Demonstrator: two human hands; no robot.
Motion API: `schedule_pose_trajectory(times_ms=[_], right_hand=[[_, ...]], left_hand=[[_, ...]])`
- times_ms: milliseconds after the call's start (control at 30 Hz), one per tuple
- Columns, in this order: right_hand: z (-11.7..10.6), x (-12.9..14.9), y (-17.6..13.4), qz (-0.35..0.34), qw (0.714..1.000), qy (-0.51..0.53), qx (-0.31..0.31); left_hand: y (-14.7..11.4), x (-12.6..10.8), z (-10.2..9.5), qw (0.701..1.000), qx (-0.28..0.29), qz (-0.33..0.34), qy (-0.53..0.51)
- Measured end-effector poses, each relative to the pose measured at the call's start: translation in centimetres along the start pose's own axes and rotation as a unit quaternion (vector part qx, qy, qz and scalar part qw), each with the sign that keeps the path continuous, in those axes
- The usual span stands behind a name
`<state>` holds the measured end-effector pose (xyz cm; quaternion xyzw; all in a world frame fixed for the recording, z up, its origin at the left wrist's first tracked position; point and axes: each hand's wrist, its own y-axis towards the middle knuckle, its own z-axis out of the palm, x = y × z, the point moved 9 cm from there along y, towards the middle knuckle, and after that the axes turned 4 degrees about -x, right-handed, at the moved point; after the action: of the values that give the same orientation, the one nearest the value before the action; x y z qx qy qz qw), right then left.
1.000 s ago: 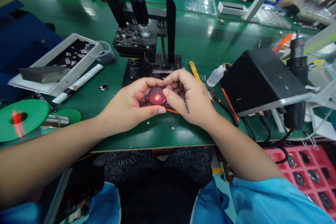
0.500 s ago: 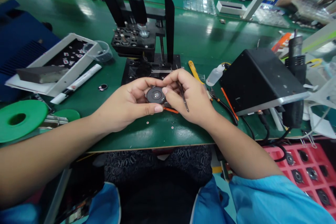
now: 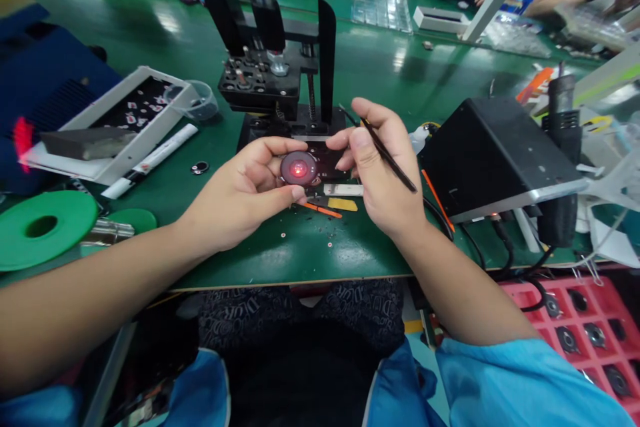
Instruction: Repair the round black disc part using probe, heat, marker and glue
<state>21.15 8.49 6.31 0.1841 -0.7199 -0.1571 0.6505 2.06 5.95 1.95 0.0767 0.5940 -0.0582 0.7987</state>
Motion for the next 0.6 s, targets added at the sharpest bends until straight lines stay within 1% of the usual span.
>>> schedule_pose_trajectory(times_ms=[100,267,467,600], right_hand=[[0.0,0.2,0.2,-0.01,1.0,-0.011,0.019],[0.8,1.6,-0.1,-0.057,0.996,0.007,0.069],[1.7,2.2,-0.7,-0.024,0.993,0.069,0.094],[2.1,2.6,-1.0,-0.038,0.991,0.037,0.119]], left_hand=[[0.0,0.0,-0.3,0.999,-0.024,0.008,0.024],[0.0,-0.8,-0.4,0.996,-0.042,0.055,0.062],[0.0,-1.1,-0.7,0.993,-0.047,0.064,0.091],[-0.1,-1.2,-0.6,0.991,-0.048,0.072,0.099]])
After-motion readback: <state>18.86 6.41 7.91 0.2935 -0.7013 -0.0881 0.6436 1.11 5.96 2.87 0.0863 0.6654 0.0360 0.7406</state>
